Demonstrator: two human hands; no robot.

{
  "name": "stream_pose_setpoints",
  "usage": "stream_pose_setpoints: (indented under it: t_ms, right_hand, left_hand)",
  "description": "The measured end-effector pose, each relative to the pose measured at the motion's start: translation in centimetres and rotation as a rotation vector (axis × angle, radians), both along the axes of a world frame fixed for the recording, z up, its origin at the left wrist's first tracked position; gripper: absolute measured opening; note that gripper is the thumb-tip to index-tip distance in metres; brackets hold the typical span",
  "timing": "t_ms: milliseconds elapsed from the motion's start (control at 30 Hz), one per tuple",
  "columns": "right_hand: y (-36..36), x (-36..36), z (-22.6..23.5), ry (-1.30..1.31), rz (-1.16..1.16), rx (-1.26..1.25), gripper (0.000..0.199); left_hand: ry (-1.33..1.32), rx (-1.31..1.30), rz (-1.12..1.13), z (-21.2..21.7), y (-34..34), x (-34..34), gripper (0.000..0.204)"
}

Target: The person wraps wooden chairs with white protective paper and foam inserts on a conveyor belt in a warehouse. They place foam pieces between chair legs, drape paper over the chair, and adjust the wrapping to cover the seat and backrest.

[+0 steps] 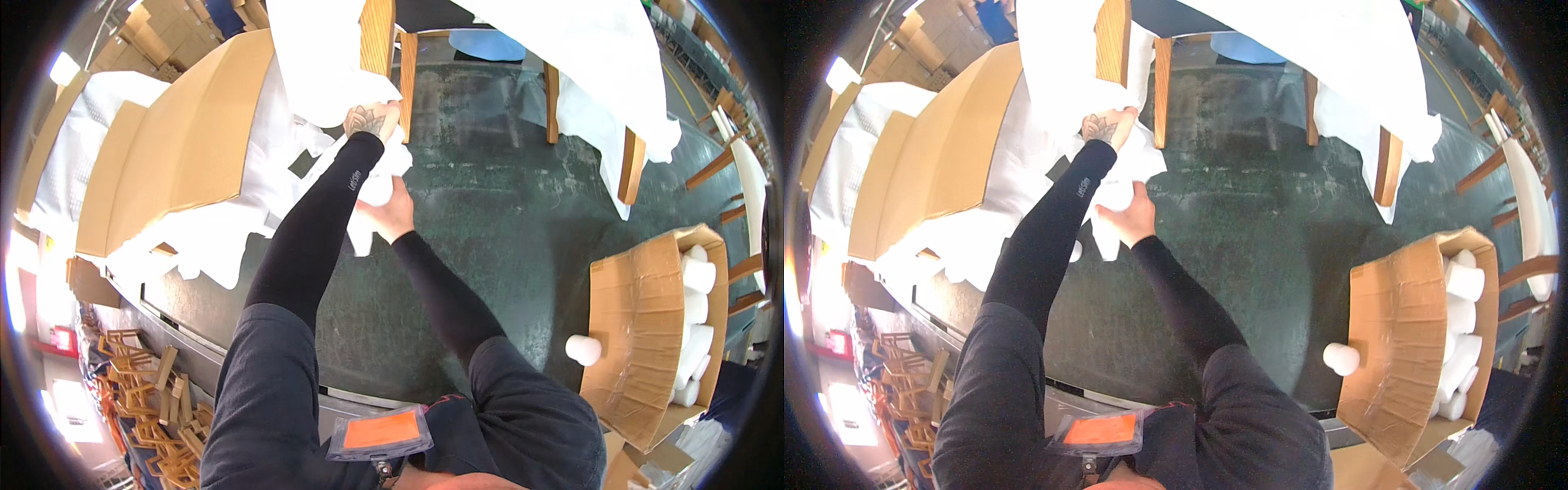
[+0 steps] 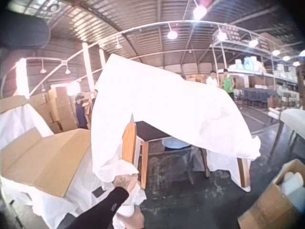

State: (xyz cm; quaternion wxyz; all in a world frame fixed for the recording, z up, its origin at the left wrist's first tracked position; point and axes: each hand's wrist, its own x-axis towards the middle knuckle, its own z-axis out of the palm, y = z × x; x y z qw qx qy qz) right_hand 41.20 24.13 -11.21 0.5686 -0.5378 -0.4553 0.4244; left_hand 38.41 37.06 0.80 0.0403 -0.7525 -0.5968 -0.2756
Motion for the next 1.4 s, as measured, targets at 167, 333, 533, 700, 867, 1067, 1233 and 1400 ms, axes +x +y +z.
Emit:
stream_pose_setpoints:
  t_ms: [167,333,533,700,867,1067,1233,1400]
  right_hand:
    - [-1.1,-0.5,-1.9,0.593,0.080,0.231,0.049]
    - [-8.2,-3.2,-8.1,1.870,-0.127,-0.678,0.082]
    - [3.1,-2.3,-1.3,1.855,0.217,-0.143,0.084]
    - [-3.5,9.6,-5.8,-0.363,-0.594,0.276,0.035]
    - [-8.8,34.3,12.3,-1.120,-1.122,0.668,0.066]
    - [-7.4,45.6,20.4,-1.788,-0.498,-0.061,0.029]
    - [-9.4,37.9,16.3,-1.332,-0.758,0.430,0.026]
    - [-9.4,31.4,13.2,-0.930,-0.618,0.390,0.026]
  left_hand:
    - [0.088,-0.186,0.064,1.2,-0.1,0.6,0.057]
    - [-0.035,-0.136,-0.016,0.3,0.7,1.1,0.044]
    - [0.257,-0.186,-0.008,-1.6,4.1,-0.6,0.054]
    - [0.041,-0.197,0.204,-2.5,3.0,-6.9,0.053]
    - [0.052,-0.353,0.267,-2.0,2.4,-7.0,0.058]
    - [0.215,-0.300,0.276,1.4,3.2,-7.4,0.067]
    - [-0.221,-0.471,0.122,4.0,-7.8,3.1,0.092]
    - [-1.195,-1.150,-0.478,10.0,-16.7,21.7,0.075]
